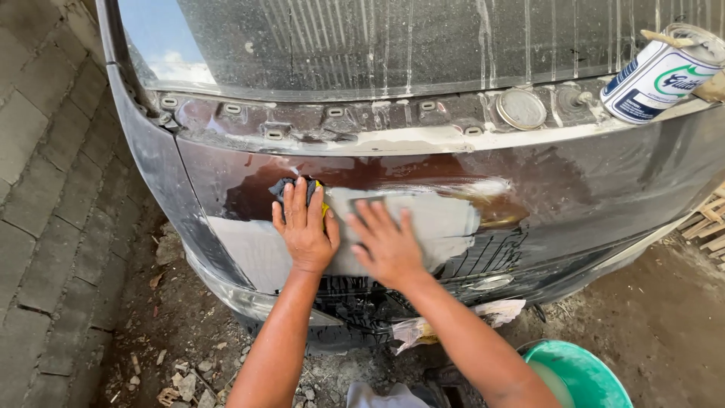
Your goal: The person sands a section of a car bumper using a sanding block and a yellow sponge. They work on a white patch of filler or primer applied to the dark-colored bumper, smoothing the surface with repetitive hand motions.
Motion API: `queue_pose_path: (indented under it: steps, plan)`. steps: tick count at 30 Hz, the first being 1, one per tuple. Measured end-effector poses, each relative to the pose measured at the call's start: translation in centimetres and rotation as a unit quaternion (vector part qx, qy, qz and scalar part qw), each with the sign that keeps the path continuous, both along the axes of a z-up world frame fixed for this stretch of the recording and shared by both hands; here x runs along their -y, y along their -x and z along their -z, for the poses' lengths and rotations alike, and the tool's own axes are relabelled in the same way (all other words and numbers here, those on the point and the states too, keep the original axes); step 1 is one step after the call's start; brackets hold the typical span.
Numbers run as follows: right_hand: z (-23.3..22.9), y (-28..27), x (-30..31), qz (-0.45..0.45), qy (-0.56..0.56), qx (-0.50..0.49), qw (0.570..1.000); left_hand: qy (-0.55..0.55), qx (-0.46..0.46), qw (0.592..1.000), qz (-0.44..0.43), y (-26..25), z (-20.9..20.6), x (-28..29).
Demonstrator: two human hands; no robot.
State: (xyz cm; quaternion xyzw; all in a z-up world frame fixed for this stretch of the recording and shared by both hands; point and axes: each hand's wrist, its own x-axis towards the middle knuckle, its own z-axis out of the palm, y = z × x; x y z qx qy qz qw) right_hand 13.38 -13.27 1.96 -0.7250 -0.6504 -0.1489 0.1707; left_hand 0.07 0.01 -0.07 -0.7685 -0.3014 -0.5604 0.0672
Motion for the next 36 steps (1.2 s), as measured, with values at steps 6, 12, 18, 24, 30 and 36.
queue_pose_path:
  steps: [6, 12, 18, 24, 30, 36]
  plan:
    - [6.3, -9.4, 4.2, 0.19, -0.228, -0.05, 0.954, 0.002, 0.019, 1.0, 0.008, -0.3, -0.2, 0.5]
    - [3.9, -0.9, -2.1, 0.031, -0.087, 0.0, 0.996, -0.002, 0.02, 1.0, 0.008, -0.2, -0.5, 0.5]
    - [2.0, -3.2, 1.5, 0.058, -0.062, 0.01, 0.996, 0.001, 0.015, 1.0, 0.013, 0.0, -0.6, 0.5]
    - [5.6, -7.8, 1.8, 0.088, -0.327, 0.009, 0.941, 0.0, 0.028, 1.0, 0.011, -0.4, -0.2, 0.4]
    - [2.7, 0.4, -1.7, -0.02, -0.104, 0.013, 0.994, -0.01, 0.017, 1.0, 0.01, 0.0, -0.4, 0.3]
    - [4.1, -7.7, 3.3, 0.039, -0.247, -0.002, 0.968, 0.005, 0.016, 1.0, 0.014, 0.0, -0.7, 0.7]
